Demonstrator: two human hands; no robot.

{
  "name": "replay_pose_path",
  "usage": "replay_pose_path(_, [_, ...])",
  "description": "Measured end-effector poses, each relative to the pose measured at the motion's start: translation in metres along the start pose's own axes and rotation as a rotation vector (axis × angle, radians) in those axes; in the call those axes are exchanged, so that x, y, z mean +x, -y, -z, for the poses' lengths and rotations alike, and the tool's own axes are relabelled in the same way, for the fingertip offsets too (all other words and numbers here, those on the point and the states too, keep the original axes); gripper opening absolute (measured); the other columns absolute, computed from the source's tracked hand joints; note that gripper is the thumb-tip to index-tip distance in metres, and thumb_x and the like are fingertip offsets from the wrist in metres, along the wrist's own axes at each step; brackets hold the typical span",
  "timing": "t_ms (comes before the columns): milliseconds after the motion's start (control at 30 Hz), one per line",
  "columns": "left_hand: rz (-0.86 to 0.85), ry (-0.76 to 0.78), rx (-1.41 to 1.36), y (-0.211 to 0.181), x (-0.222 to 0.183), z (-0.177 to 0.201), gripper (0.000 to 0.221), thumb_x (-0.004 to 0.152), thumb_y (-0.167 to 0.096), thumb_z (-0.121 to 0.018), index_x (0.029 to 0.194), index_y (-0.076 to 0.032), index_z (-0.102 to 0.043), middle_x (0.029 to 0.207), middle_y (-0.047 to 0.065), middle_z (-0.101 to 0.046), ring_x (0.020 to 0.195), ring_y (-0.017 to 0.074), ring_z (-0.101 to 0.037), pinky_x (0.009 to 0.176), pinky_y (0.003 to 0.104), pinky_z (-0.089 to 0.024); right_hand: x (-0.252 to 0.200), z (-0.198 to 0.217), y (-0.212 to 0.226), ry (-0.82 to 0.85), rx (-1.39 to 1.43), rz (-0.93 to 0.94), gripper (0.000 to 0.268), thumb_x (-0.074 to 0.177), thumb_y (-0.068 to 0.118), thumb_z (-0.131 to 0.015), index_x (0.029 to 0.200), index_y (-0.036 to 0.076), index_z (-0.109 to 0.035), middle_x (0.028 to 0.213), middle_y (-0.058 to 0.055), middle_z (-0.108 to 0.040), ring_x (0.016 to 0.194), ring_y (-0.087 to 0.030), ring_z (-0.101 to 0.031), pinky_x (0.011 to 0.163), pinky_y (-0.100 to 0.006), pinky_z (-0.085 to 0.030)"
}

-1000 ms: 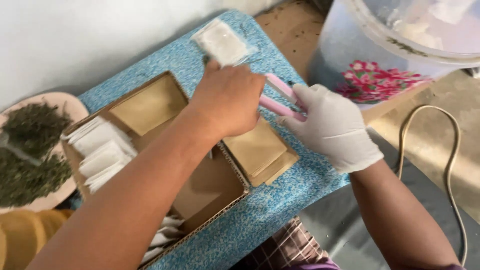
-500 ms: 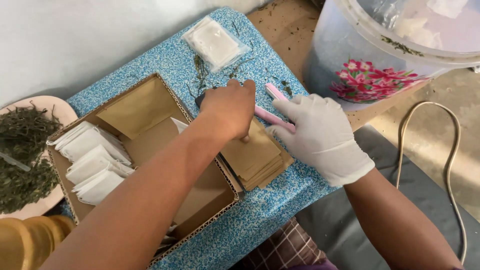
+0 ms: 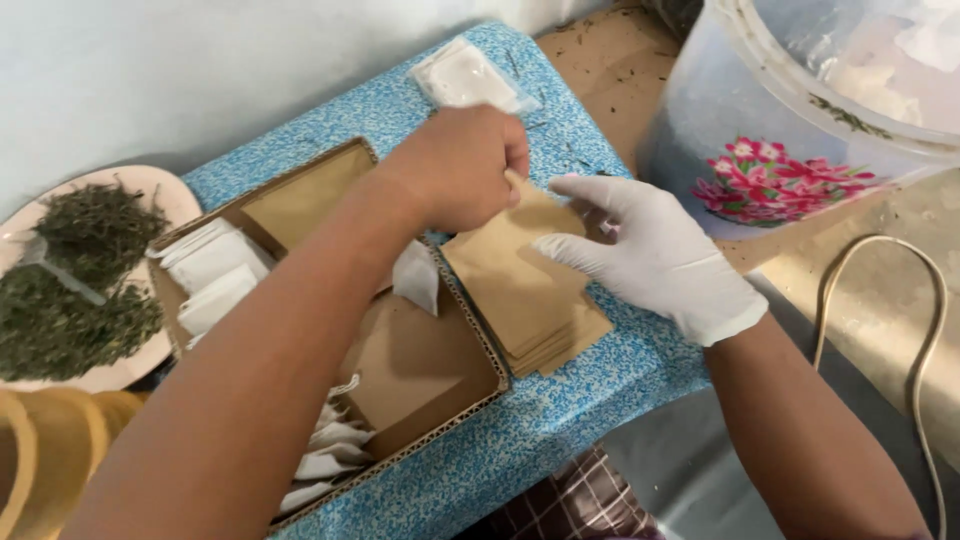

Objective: The person is sealing individual tea bags using a handheld heat sealer and then organizing them into a cardboard box.

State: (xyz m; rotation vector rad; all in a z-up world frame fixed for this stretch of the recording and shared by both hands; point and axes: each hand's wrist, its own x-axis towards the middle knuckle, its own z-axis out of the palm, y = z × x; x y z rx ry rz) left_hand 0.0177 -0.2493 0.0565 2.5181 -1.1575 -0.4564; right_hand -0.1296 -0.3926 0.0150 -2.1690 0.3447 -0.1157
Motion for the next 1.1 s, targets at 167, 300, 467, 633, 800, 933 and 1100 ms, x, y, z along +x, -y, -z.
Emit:
replay_pose_path(167, [0.124,-0.199,-0.226,0.007,-0.069,0.062,0.006,0.085,-0.019,-0.066,0.091,-0.018,-0.068,0.091,-0.004,-0.063,0.077,0.0123,-0.059,0.068,0.032,-0.046,-0.007,0.007,0.066,0.024,0.394,0.005,0.053,0.074,0.008,-0.075,0.127,0.008,-0.067,0.112,-0.004,-0.074,0.096,-0.008,-0.068,0.083,-0.022,-0.059])
replay_pose_path(300, [0.106,-0.491,-0.369,0.052,-0.128,0.066,0.008,0.090,-0.016,-0.071,0.089,-0.015,-0.064,0.078,-0.004,-0.061,0.067,0.0079,-0.056,0.064,0.027,-0.048,0.013,-0.014,0.084,0.000,0.584,0.279,0.046,0.084,-0.002,-0.074,0.129,0.008,-0.066,0.086,0.000,-0.068,0.079,-0.001,-0.061,0.076,-0.015,-0.055])
replay_pose_path(467, [0.253,-0.542,-0.232,0.068,-0.209,0.054,0.048,0.082,-0.028,-0.073,0.122,-0.019,-0.048,0.119,0.006,-0.051,0.094,0.0228,-0.054,0.083,0.041,-0.044,0.024,-0.063,0.132,0.041,0.478,0.312,0.044,0.084,0.003,-0.076,0.125,0.015,-0.068,0.076,0.008,-0.064,0.070,0.003,-0.056,0.065,-0.015,-0.051])
replay_pose_path(633, [0.130,-0.598,0.227,0.085,-0.224,0.032,0.098,0.066,-0.050,-0.089,0.143,-0.013,-0.039,0.139,0.015,-0.046,0.128,0.0356,-0.044,0.106,0.061,-0.028,0.032,-0.107,0.147,0.125,0.428,0.372,0.045,0.082,0.006,-0.081,0.124,0.013,-0.067,0.077,0.002,-0.068,0.072,0.000,-0.061,0.066,-0.019,-0.058])
replay_pose_path(800, [-0.053,-0.628,0.426,0.113,-0.202,-0.002,0.136,0.072,-0.063,-0.094,0.160,-0.010,-0.005,0.150,0.021,-0.040,0.137,0.0383,-0.045,0.113,0.053,-0.038,0.033,-0.130,0.145,0.238,0.462,0.431,0.034,0.084,-0.001,-0.075,0.117,0.008,-0.069,0.077,-0.003,-0.070,0.071,-0.007,-0.066,0.062,-0.021,-0.057])
replay_pose_path(933, [-0.145,-0.670,0.434,0.125,-0.197,-0.010,0.124,0.081,-0.057,-0.091,0.161,-0.011,-0.008,0.146,0.019,-0.041,0.132,0.0373,-0.050,0.106,0.050,-0.042,0.044,-0.146,0.128,0.176,0.520,0.407,0.029,0.085,-0.002,-0.076,0.110,0.008,-0.066,0.065,0.005,-0.055,0.066,-0.001,-0.052,0.066,-0.019,-0.052])
replay_pose_path(1100, [-0.310,-0.865,0.531,0.140,-0.194,-0.016,0.097,0.076,-0.059,-0.101,0.147,-0.029,-0.043,0.135,0.019,-0.053,0.121,0.0335,-0.057,0.099,0.047,-0.049,0.047,-0.149,0.124,0.192,0.501,0.432,0.041,0.083,-0.010,-0.067,0.118,0.010,-0.068,0.065,0.006,-0.057,0.064,0.001,-0.054,0.068,-0.017,-0.055])
